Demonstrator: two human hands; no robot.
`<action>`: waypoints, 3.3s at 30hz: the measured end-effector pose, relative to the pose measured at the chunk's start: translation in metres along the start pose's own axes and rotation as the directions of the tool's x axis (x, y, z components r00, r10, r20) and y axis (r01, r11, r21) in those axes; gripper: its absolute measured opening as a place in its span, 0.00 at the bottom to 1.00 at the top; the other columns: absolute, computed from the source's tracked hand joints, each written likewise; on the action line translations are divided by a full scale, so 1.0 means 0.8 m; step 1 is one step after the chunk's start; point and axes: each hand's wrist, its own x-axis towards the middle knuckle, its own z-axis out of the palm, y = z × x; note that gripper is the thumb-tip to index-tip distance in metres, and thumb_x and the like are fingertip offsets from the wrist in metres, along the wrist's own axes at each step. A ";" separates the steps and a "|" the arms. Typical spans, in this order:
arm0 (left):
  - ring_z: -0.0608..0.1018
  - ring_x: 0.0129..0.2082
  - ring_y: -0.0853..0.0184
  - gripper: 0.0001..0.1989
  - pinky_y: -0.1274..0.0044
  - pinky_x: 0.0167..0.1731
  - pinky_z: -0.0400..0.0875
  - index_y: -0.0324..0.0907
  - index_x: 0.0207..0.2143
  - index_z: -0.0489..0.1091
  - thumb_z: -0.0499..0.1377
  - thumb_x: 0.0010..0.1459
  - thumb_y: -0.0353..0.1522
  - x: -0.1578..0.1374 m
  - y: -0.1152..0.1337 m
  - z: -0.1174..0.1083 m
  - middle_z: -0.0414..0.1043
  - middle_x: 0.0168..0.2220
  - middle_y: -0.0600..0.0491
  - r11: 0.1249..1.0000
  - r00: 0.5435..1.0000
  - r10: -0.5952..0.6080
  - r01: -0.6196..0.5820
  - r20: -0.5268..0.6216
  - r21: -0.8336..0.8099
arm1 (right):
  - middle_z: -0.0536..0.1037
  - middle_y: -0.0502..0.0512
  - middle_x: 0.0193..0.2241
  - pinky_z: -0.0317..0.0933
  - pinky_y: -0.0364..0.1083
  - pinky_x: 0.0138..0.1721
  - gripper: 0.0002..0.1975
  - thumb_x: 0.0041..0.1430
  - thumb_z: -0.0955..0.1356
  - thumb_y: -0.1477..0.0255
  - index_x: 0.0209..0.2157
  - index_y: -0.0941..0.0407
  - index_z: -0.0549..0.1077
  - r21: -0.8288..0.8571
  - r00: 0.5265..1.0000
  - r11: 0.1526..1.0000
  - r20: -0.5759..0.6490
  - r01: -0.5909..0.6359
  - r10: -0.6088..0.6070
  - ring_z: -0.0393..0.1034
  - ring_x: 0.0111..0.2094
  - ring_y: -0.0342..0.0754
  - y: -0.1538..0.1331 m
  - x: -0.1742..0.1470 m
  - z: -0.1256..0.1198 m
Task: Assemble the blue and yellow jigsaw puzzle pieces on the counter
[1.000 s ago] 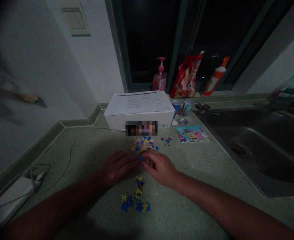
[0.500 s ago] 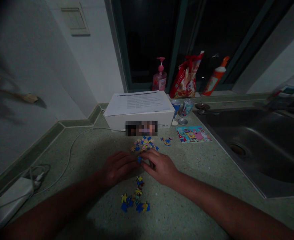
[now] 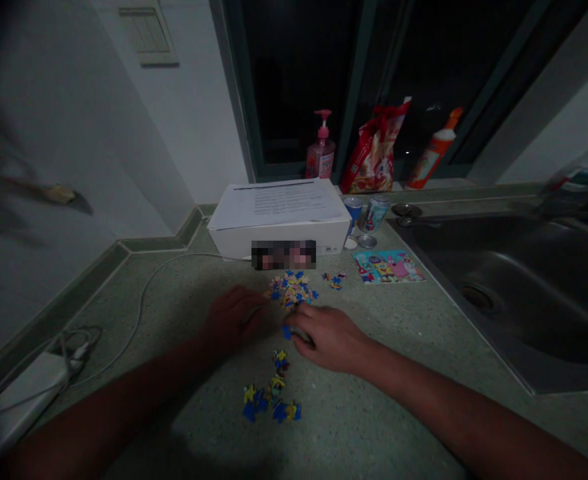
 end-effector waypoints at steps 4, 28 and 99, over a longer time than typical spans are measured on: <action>0.83 0.41 0.60 0.07 0.67 0.43 0.82 0.40 0.48 0.77 0.58 0.75 0.28 0.000 -0.008 0.006 0.82 0.41 0.48 0.996 0.996 -0.085 0.085 0.009 0.032 | 0.83 0.59 0.44 0.69 0.51 0.37 0.16 0.67 0.69 0.75 0.53 0.50 0.82 -0.008 0.999 0.999 0.017 0.037 -0.037 0.78 0.38 0.54 -0.003 -0.002 -0.002; 0.80 0.45 0.55 0.07 0.62 0.48 0.78 0.43 0.45 0.80 0.68 0.68 0.36 -0.007 -0.025 0.028 0.80 0.43 0.48 0.925 0.923 -0.343 0.301 0.175 0.231 | 0.84 0.57 0.43 0.72 0.52 0.40 0.12 0.69 0.71 0.71 0.50 0.47 0.84 0.108 0.997 0.993 0.053 0.048 -0.054 0.80 0.41 0.54 -0.006 0.001 0.004; 0.83 0.42 0.59 0.06 0.64 0.46 0.81 0.46 0.43 0.79 0.60 0.72 0.32 -0.001 0.000 0.020 0.81 0.40 0.50 0.923 0.951 -0.245 0.288 0.186 -0.256 | 0.85 0.57 0.41 0.79 0.47 0.37 0.06 0.74 0.70 0.72 0.48 0.53 0.80 -0.153 0.856 0.978 -0.478 0.139 -0.197 0.84 0.40 0.50 0.012 0.015 0.008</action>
